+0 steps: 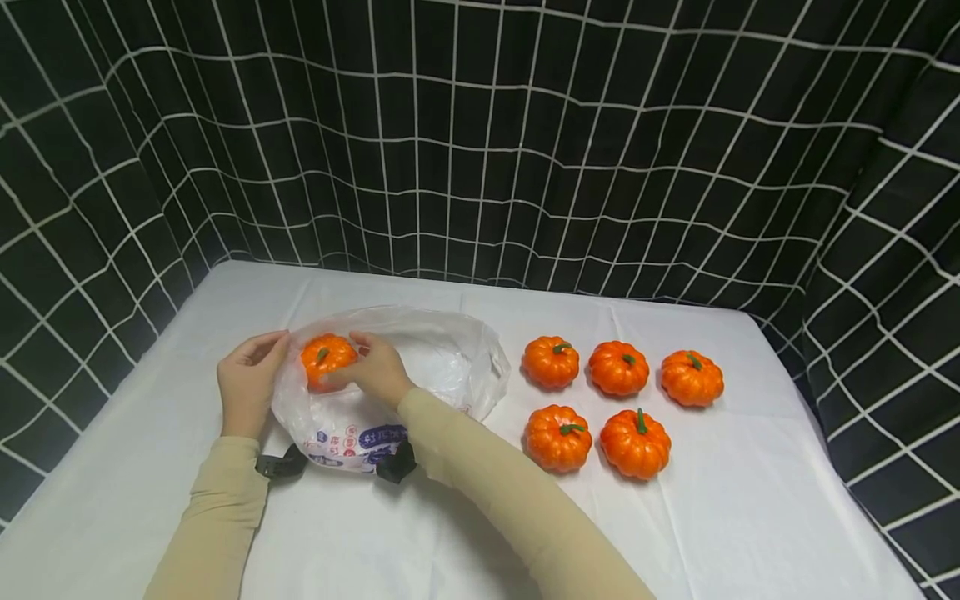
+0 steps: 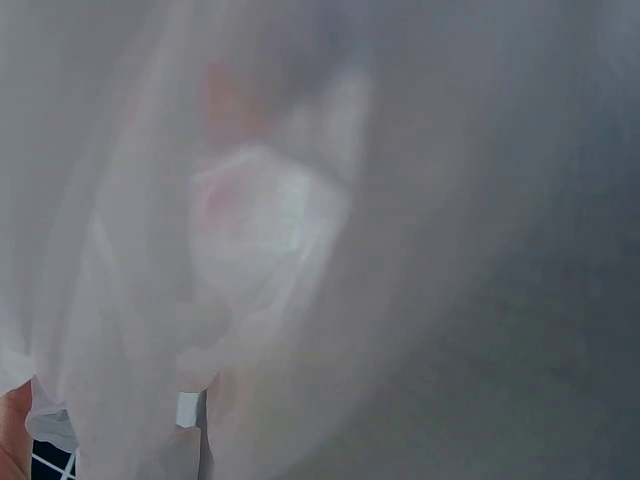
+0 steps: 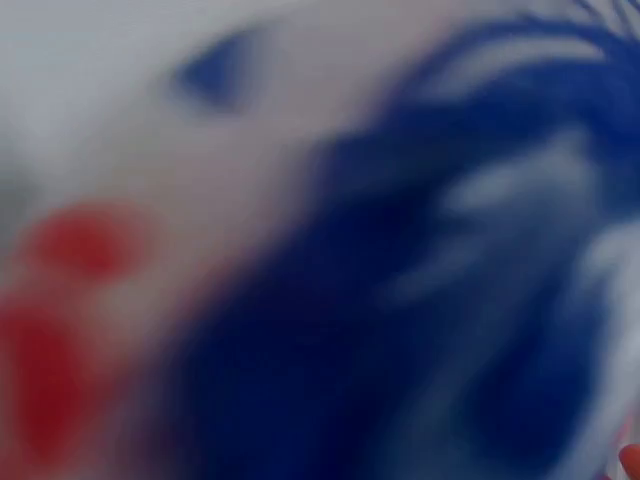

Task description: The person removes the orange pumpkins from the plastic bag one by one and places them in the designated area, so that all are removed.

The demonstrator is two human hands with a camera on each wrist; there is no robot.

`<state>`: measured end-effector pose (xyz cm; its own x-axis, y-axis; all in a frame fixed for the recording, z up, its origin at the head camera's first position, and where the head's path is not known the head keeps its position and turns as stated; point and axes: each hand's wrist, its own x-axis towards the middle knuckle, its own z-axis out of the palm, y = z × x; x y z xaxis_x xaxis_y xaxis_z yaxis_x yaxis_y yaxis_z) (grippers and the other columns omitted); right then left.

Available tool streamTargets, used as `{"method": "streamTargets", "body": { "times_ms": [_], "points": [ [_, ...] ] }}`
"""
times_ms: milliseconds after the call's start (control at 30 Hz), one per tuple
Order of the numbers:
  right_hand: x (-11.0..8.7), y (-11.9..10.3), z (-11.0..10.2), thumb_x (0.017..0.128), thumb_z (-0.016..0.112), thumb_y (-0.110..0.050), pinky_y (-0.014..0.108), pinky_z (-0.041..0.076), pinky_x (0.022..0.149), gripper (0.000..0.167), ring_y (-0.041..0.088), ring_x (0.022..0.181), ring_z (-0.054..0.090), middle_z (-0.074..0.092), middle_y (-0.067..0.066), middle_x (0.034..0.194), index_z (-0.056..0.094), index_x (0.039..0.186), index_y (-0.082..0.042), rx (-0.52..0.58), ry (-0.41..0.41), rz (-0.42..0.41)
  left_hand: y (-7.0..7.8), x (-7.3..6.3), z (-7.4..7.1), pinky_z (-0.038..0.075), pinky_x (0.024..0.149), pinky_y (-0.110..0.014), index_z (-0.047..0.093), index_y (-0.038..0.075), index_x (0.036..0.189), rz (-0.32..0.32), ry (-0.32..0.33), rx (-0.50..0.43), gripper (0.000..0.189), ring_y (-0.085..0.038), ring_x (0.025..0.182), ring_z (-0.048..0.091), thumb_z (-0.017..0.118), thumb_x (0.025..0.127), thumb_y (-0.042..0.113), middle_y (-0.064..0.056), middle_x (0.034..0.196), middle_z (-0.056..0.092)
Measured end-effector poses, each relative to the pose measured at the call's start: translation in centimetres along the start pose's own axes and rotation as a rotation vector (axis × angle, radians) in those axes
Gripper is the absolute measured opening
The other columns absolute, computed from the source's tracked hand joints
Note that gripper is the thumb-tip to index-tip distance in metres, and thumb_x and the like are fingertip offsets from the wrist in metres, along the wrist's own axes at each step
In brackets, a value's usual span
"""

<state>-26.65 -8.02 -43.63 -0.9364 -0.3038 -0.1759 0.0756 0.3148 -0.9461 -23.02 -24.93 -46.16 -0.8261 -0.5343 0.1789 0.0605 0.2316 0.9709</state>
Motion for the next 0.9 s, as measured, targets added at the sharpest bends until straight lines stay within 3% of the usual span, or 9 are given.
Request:
{"method": "streamTargets", "body": {
  "times_ms": [200,467,700,900],
  "points": [
    [0.8,0.2,0.6,0.075,0.085,-0.015,0.040,0.041,0.116,0.082,0.029,0.135,0.051,0.050,0.010,0.151,0.046,0.146,-0.008,-0.011,0.005,0.012,0.0,-0.1,0.0,0.051,0.088,-0.009,0.074,0.006,0.112,-0.010,-0.008,0.012,0.035,0.005,0.096,0.062,0.073,0.091,0.033,0.012,0.103,0.074],
    [1.1,0.9,1.5,0.073,0.087,-0.009,0.040,0.041,0.116,0.083,0.028,0.134,0.052,0.052,0.011,0.149,0.047,0.146,-0.007,-0.030,0.037,0.014,0.1,-0.4,0.1,0.052,0.097,-0.016,0.073,0.007,0.114,-0.008,-0.017,0.054,0.037,0.005,0.100,0.060,0.070,0.093,0.036,-0.005,0.117,0.073],
    [1.1,1.0,1.7,0.074,0.086,-0.010,0.038,0.043,0.115,0.079,0.027,0.129,0.055,0.055,0.010,0.145,0.049,0.144,-0.008,-0.038,0.072,0.013,0.1,-0.4,0.1,0.051,0.091,-0.010,0.073,0.007,0.114,0.000,-0.012,0.053,0.035,0.007,0.098,0.060,0.071,0.092,0.035,-0.005,0.116,0.074],
    [0.5,0.8,0.5,0.071,0.087,-0.014,0.038,0.046,0.111,0.078,0.026,0.124,0.059,0.058,0.011,0.141,0.052,0.141,-0.008,-0.054,0.073,-0.008,0.3,-0.2,-0.1,0.050,0.089,-0.008,0.074,0.008,0.113,0.002,-0.007,0.043,0.033,0.007,0.096,0.061,0.071,0.092,0.033,-0.002,0.115,0.075]
  ]
}}
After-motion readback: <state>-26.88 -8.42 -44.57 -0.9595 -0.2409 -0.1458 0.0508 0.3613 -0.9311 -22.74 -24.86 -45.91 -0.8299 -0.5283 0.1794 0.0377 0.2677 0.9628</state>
